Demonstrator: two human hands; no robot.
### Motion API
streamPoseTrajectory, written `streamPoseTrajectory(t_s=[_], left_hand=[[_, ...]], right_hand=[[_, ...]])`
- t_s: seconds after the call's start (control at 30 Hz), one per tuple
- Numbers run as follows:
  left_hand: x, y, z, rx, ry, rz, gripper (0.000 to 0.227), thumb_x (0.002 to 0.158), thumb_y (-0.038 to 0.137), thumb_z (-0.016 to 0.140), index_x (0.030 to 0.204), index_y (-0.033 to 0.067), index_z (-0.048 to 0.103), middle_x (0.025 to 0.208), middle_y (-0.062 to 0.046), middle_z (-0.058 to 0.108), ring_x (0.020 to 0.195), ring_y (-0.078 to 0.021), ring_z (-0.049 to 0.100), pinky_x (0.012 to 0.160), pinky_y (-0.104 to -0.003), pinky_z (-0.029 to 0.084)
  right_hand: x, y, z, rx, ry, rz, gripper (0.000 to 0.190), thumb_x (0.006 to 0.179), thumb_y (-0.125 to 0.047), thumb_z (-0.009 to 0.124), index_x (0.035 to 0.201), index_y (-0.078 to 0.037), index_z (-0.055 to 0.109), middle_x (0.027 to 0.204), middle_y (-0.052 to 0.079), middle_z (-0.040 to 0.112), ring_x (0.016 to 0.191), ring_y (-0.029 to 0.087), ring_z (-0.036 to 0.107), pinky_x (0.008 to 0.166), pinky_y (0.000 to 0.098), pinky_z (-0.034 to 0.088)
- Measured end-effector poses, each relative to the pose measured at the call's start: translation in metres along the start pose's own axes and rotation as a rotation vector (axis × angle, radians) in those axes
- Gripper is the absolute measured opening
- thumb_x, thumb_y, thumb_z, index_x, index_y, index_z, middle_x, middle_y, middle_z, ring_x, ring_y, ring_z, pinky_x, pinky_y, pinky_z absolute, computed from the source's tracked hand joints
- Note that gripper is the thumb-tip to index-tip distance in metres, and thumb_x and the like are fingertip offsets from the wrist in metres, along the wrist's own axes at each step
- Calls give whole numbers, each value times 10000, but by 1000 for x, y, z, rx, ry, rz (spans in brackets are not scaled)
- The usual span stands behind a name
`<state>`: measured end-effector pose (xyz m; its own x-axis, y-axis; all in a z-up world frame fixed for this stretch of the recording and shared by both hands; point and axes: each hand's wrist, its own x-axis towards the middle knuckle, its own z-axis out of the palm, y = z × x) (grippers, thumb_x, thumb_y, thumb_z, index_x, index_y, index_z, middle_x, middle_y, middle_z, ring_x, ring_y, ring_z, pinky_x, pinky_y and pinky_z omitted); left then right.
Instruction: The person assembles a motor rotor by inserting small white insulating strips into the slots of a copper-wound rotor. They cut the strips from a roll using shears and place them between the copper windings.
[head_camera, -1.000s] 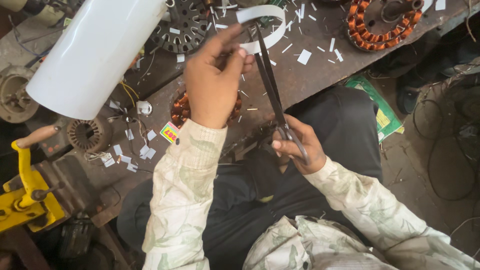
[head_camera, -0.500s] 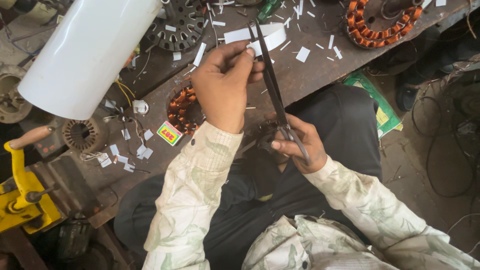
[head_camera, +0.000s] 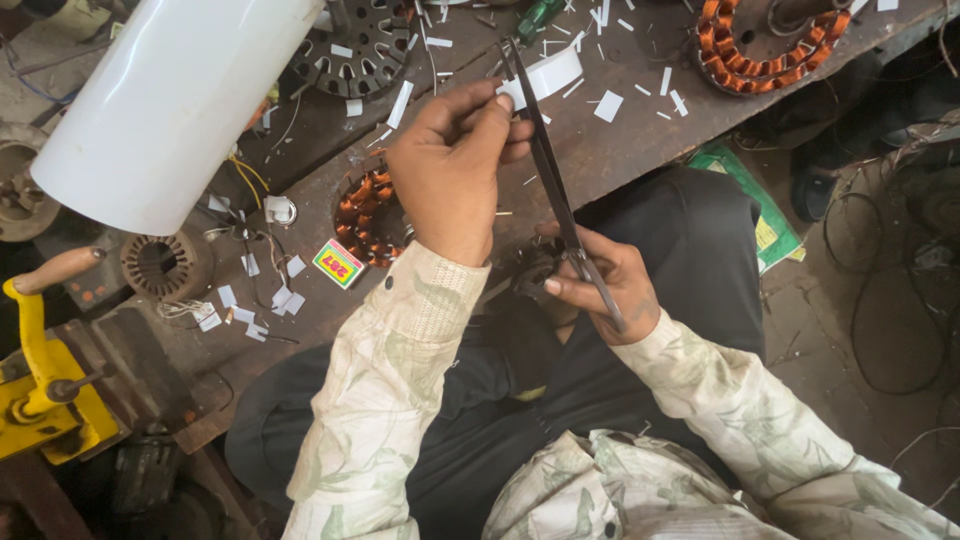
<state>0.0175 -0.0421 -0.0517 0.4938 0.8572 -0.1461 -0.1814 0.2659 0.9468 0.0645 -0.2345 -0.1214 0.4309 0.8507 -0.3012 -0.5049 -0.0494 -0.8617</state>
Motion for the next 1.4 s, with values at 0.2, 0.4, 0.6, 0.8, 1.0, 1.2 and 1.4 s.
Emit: streamPoseTrajectory(t_s=[0.2, 0.4, 0.6, 0.8, 1.0, 1.2, 1.4], left_hand=[[3, 1, 0, 8, -7, -5, 193, 949, -9, 676, 1105, -121, 689, 897, -138, 740, 757, -178, 758, 673, -280, 650], [5, -3, 0, 7, -13, 3, 194, 947, -17, 672, 1111, -120, 685, 899, -137, 739, 759, -175, 754, 675, -276, 648], [5, -3, 2, 19, 1, 5, 166, 953, -18, 663, 1100, -90, 685, 915, -119, 734, 775, -176, 757, 675, -281, 646], [3, -4, -1, 21, -39, 109, 148, 1002, -20, 624, 1136, -47, 679, 1027, -91, 712, 855, -167, 765, 733, -281, 635], [-2, 8, -3, 150, -77, 221, 230, 974, -23, 634, 1199, -35, 684, 1041, -68, 686, 854, -129, 739, 768, -253, 630], [-6, 13, -2, 50, -20, 43, 260, 920, 3, 713, 1174, -14, 664, 886, -99, 760, 741, -129, 739, 650, -256, 621], [-8, 11, -2, 8, -17, -6, 192, 929, 5, 726, 1109, -61, 721, 918, -108, 767, 748, -136, 746, 657, -257, 633]], right_hand=[[-1, 1, -1, 15, 10, 25, 568, 829, 67, 733, 1381, 79, 600, 718, -86, 448, 652, 27, 401, 613, 226, 331], [0, 5, -4, 51, 16, 38, 567, 821, 87, 717, 1374, 65, 591, 681, -68, 475, 598, 31, 407, 559, 230, 315], [2, 7, -4, 98, 39, 110, 520, 838, 74, 711, 1348, 55, 610, 678, -73, 445, 536, 17, 359, 485, 229, 259], [6, 7, -4, 232, 29, 46, 578, 817, 63, 710, 1373, 73, 551, 645, -31, 469, 495, 56, 386, 462, 231, 288], [0, 6, -6, 109, -67, -31, 631, 825, -1, 737, 1419, 72, 536, 695, -6, 530, 570, 62, 442, 555, 238, 367], [-2, 7, -7, 73, -89, 4, 688, 800, 38, 754, 1447, 82, 523, 738, -28, 520, 666, 70, 481, 616, 238, 379], [-3, 5, -5, 18, -55, -29, 639, 805, 56, 759, 1411, 89, 558, 740, -54, 494, 692, 55, 460, 656, 235, 369]])
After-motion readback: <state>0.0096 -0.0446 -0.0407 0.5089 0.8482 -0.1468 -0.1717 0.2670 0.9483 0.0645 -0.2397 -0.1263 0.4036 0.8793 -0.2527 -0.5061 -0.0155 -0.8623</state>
